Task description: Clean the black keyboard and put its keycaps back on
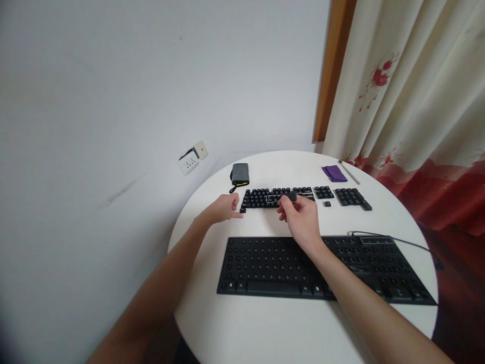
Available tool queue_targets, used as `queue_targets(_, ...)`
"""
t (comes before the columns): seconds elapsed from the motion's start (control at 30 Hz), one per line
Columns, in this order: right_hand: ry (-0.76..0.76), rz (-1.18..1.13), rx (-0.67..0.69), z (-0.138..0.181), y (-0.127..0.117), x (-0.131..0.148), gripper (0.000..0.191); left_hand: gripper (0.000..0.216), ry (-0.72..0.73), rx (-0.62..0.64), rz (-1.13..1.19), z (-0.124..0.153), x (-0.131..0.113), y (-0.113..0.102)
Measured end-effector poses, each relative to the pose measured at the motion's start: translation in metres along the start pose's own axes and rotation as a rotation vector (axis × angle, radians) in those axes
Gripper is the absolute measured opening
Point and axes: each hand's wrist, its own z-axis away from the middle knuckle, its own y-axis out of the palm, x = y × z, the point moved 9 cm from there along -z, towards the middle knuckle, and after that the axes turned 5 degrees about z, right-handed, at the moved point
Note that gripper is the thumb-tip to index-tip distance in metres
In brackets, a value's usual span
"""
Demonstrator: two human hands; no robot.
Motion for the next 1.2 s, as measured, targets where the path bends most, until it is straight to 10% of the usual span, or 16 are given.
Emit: queue_targets(1.2, -0.100, 0.071, 0.220, 0.014, 0.027, 0.005, 0.039, 0.036, -0.172, 0.053, 0.225, -0.005, 0.035, 0.019)
